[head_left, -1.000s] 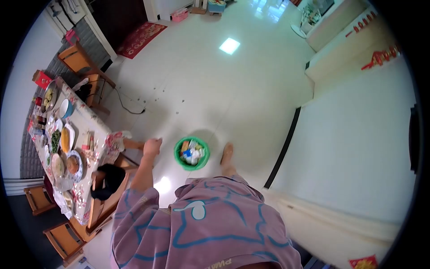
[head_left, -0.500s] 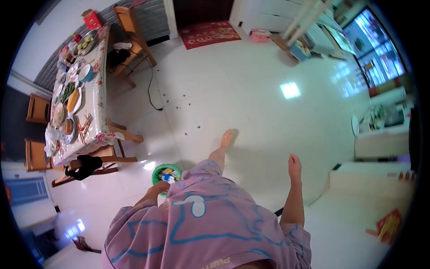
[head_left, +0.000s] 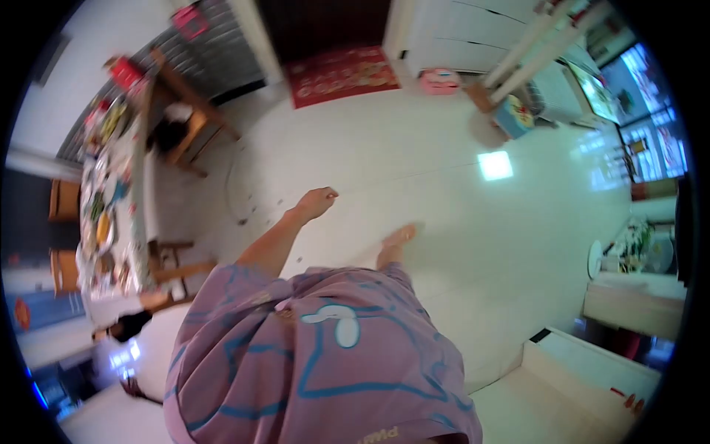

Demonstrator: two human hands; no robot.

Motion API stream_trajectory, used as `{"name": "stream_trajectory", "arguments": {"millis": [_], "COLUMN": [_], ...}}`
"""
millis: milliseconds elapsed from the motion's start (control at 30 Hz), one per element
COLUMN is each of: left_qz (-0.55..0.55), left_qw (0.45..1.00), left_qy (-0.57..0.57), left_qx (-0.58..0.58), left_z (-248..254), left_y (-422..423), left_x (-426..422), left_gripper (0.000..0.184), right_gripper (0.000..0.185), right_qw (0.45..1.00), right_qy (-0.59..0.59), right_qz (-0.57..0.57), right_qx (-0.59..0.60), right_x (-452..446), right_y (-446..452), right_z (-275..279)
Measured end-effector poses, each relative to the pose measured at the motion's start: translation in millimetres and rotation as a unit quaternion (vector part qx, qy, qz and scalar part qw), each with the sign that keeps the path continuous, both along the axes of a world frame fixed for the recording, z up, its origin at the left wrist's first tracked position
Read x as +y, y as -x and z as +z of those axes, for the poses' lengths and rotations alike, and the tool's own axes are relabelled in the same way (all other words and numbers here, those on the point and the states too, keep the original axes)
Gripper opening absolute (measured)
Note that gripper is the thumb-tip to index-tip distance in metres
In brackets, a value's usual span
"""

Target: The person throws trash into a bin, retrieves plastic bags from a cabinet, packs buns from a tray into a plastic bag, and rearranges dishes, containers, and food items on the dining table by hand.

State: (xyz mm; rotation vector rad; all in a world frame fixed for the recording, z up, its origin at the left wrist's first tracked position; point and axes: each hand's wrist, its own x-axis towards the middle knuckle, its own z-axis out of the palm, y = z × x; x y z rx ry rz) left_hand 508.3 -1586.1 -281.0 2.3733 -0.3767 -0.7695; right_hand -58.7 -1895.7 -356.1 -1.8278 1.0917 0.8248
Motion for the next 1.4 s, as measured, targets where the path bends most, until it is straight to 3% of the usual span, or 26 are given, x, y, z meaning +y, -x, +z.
{"name": "stream_trajectory", "arguments": {"millis": [100,167,233,267,300,333,367,400,467,500,533,567,600,633,667,800,833,867,933,967,1000,1067,1167,1233,1300,1400], "left_qz": [-0.026,-0.030,-0.038,-0.178,-0.174,-0.093,-0.098,-0.033,0.101,0.175,0.131,0.110,-0.008,0.079,-0.002,-0.159,-0.240,-0.235,-0.085,0.112,0.092,0.071,0.032,0.018,0.031,0.035], "left_qw": [0.998,0.999,0.993,0.972,0.959,0.938,0.935,0.941,0.932,0.914,0.948,0.972,0.992,0.985,0.993,0.959,0.961,0.946,0.996,0.979,0.982,0.997,0.999,0.999,0.993,0.983], "left_qy": [0.057,-0.017,-0.112,-0.153,-0.185,-0.229,-0.233,-0.178,-0.057,0.013,0.036,0.053,-0.104,-0.135,-0.109,-0.221,-0.129,-0.221,-0.008,0.046,0.042,-0.023,0.027,0.016,0.067,0.090], "left_qx": [0.012,0.021,0.023,0.012,0.128,0.245,0.248,0.285,0.344,0.365,0.287,0.202,0.073,0.075,-0.040,0.077,-0.040,0.038,-0.010,0.163,0.160,0.021,-0.016,-0.024,-0.095,-0.153], "left_z": [-8.1,-21.1,-98.3,-125.1,-151.9,-81.4,-81.7,-76.2,-90.9,-103.2,-133.6,-156.4,-152.3,-153.8,-175.8,-235.8,-262.3,-263.8,-150.2,-161.7,-140.4,-79.1,9.7,72.1,98.2,137.8], "left_y": [-68.1,-93.0,-104.2,-106.6,-108.5,-107.0,-114.6,-117.7,-133.3,-151.4,-170.9,-177.3,-199.1,-212.6,-229.8,-333.0,-365.9,-402.6,-479.3,-515.1,-553.2,-609.9,-688.3,-727.6,-751.7,-773.4], "left_x": [-70.9,-96.3,-92.0,-81.1,-75.6,-100.4,-107.4,-109.3,-108.9,-114.7,-121.0,-122.8,-140.9,-162.0,-169.8,-242.1,-240.1,-289.8,-329.9,-352.2,-378.6,-419.8,-484.2,-529.8,-569.4,-627.1], "left_gripper": [0.034,0.036,0.039,0.042,0.037,0.033,0.033,0.033,0.032,0.032,0.031,0.031,0.028,0.027,0.027,0.024,0.016,0.023,0.025,0.028,0.028,0.031,0.032,0.031,0.028,0.027], "right_gripper": [0.042,0.043,0.044,0.045,0.046,0.046,0.047,0.055,0.053,0.051,0.040,0.029,0.020,0.014,0.016,0.017,0.017,0.017,0.019,0.019,0.020,0.021,0.020,0.019,0.023,0.023], "right_qw": [0.997,0.996,0.996,0.994,0.989,0.976,0.958,0.931,0.932,0.894,0.861,0.849,0.831,0.787,0.823,0.801,0.804,0.814,0.829,0.829,0.829,0.822,0.807,0.742,0.729,0.625], "right_qy": [0.028,0.048,0.080,0.102,0.139,0.189,0.238,0.279,0.305,0.360,0.363,0.311,0.252,0.229,0.157,-0.007,-0.103,0.000,0.093,0.109,0.151,0.196,0.195,0.270,0.351,0.466], "right_qz": [-0.046,-0.048,-0.016,0.007,0.050,0.107,0.157,0.232,0.154,0.130,0.141,0.116,0.151,0.150,0.133,0.144,0.096,0.151,0.188,0.165,0.164,0.143,0.081,0.075,0.062,0.097], "right_qx": [0.049,0.061,0.047,0.037,0.023,0.014,0.014,0.042,-0.124,-0.234,-0.328,-0.410,-0.473,-0.552,-0.529,-0.582,-0.578,-0.561,-0.518,-0.524,-0.513,-0.515,-0.551,-0.609,-0.584,-0.619], "right_x": [-64.8,-117.0,-184.3,-218.4,-257.9,-300.3,-335.7,-377.0,-431.4,-450.2,-464.9,-471.9,-477.2,-472.8,-464.4,-438.2,-447.5,-434.7,-466.8,-496.5,-527.1,-569.0,-638.6,-693.0,-744.3,-835.3], "right_y": [-36.6,-79.6,-148.5,-188.1,-232.5,-281.8,-343.8,-426.4,-584.6,-658.0,-727.4,-791.3,-858.0,-911.9,-955.7,-1054.1,-1072.2,-1080.5,-1115.0,-1137.0,-1159.7,-1188.9,-1238.3,-1276.6,-1315.5,-1382.1], "right_z": [0.8,0.5,-0.8,-1.0,-2.8,-8.0,0.7,5.2,49.6,64.1,85.2,105.0,121.3,129.8,150.7,178.5,172.4,222.5,253.6,251.8,257.1,277.2,324.6,344.5,368.2,388.3]}}
